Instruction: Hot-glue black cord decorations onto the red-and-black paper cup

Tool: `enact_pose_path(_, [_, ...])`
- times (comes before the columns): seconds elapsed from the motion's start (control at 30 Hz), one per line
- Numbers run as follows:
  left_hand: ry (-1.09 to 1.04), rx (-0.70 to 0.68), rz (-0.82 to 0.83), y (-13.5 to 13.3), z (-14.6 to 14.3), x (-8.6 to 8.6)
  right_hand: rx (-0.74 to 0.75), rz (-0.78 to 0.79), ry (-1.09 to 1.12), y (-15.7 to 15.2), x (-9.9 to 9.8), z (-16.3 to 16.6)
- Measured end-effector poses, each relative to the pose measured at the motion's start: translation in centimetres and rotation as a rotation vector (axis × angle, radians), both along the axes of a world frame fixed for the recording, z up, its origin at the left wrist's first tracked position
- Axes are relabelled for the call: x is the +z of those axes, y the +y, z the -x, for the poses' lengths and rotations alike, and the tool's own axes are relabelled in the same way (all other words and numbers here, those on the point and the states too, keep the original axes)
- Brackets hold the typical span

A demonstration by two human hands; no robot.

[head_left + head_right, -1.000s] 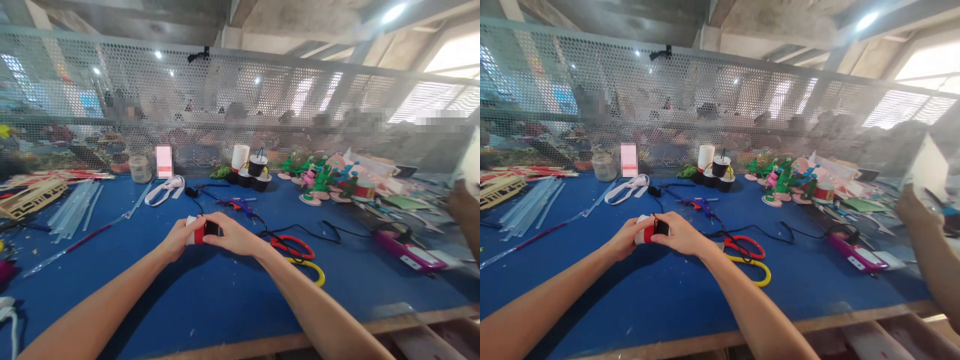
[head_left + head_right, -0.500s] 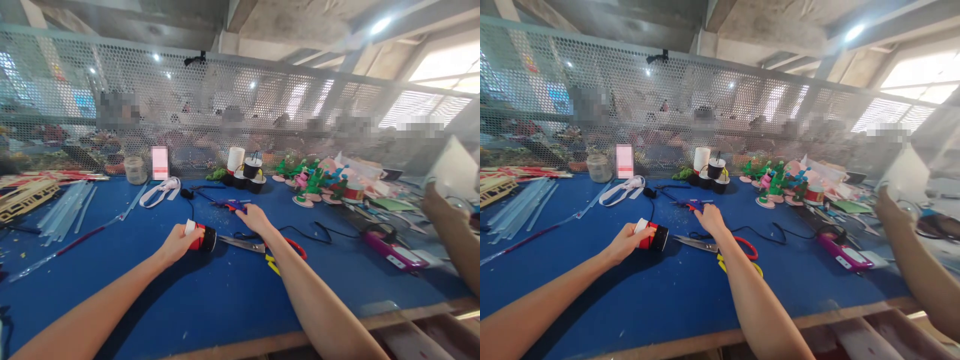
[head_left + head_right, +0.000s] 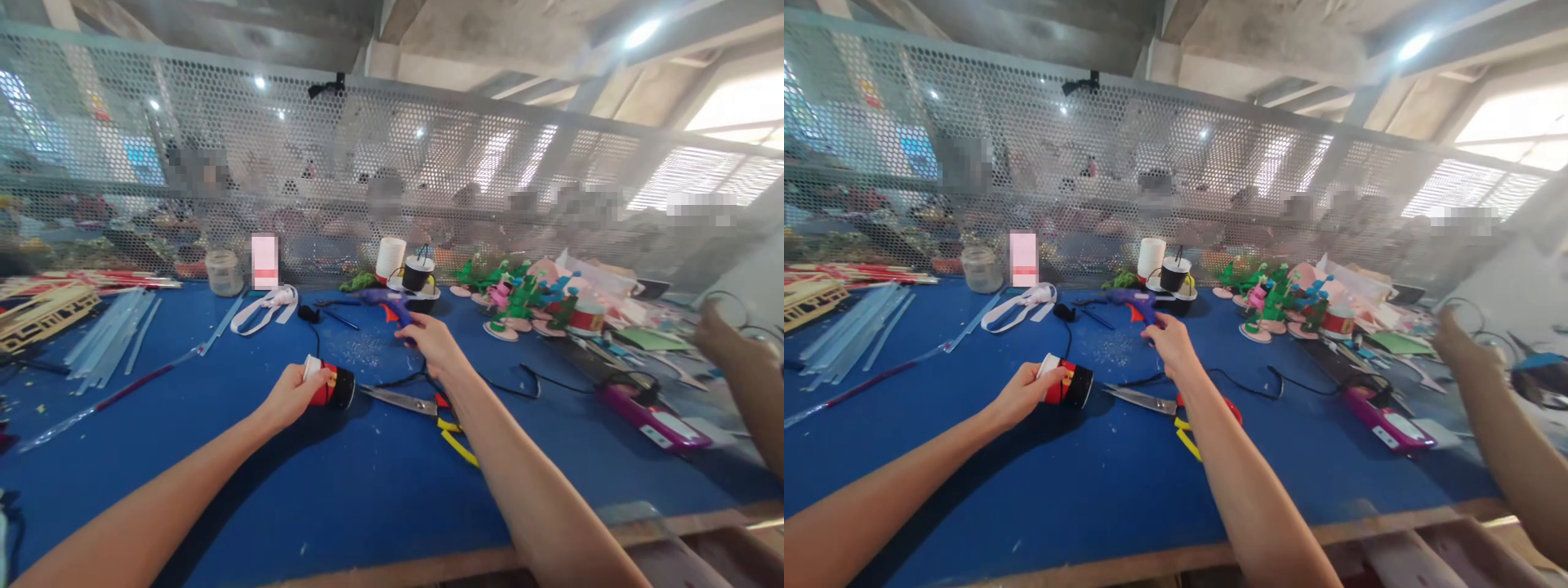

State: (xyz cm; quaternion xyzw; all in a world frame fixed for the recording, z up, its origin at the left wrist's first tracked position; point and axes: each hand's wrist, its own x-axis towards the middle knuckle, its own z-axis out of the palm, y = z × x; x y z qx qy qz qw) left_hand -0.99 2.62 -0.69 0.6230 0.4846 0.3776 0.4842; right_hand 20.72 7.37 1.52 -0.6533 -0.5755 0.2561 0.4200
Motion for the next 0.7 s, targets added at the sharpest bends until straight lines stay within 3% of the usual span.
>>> enact_pose_path(0.1, [-0.001,0.008,0.006,0.2,0.2,-0.2,0.192,0.101,0.31,-1.4,2.2,0.2])
enact_pose_path(0.17, [-0.004,0.008,0.012,0.4,0.3,-0.3,0.284,0.153,0.395,-2.4,3.1,0.5])
enact_pose_path(0.43, [0.05,0.074,0.031,1.6,0.8,0.5,0.426,0.124,0.241,-5.7,2.3,1.8])
enact_pose_path(0.7, [0.14,0.054,0.081,2.9,0.6,1.0,0.338,0.223,-0.007,-6.2,0.8,2.6])
